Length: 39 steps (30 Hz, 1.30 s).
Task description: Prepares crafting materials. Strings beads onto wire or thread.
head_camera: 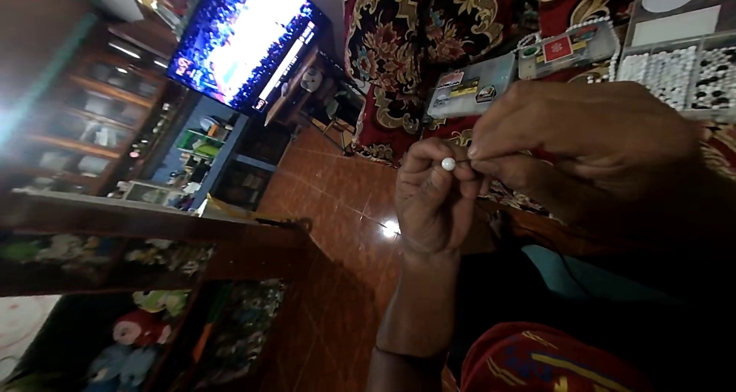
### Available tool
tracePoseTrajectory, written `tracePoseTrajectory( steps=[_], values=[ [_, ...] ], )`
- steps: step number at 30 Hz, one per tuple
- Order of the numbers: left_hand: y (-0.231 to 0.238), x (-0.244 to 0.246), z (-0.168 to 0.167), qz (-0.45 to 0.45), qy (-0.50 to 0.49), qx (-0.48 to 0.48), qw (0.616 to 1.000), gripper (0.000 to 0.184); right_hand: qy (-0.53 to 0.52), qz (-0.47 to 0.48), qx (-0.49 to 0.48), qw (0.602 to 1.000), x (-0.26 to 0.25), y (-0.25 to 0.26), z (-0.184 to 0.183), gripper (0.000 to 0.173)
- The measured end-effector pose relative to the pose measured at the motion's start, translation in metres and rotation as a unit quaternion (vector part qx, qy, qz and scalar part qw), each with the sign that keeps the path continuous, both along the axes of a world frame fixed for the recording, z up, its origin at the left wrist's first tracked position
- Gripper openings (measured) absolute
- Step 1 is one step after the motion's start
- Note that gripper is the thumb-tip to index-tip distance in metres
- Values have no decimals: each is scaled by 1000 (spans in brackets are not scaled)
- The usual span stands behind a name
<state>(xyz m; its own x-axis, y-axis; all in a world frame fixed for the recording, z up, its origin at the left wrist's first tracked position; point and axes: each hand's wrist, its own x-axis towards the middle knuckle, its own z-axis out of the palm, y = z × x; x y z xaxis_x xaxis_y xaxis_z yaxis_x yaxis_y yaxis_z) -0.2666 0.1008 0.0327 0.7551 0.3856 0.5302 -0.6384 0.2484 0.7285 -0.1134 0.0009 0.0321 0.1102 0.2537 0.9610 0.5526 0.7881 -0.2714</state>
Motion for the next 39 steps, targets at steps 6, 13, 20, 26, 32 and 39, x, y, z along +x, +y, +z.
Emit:
tracePoseTrajectory(
  steps=[6, 13, 20, 26, 32, 39],
  values=[
    [0, 0, -1, 5, -4, 1, 1000, 13, -5, 5, -3, 1000, 0, 0, 0, 14],
    [0, 0, -1, 13, -2, 12, 1000, 13, -2, 9, -3, 1000, -1, 1, 0, 14],
    [0, 1, -1, 15, -1, 9, 1000, 12, -4, 4, -1, 1000, 0, 2, -1, 14],
    [0, 1, -2, 14, -3, 11, 1000, 12, -6, 1, -14, 1000, -1, 0, 0, 17],
    [0, 2, -3, 8, -9, 5, 1000, 11, 2, -4, -25, 1000, -3, -1, -1, 15],
    [-1, 0, -5, 2, -2, -14, 1000, 11, -4, -3, -15, 1000, -3, 0, 1, 17]
  ],
)
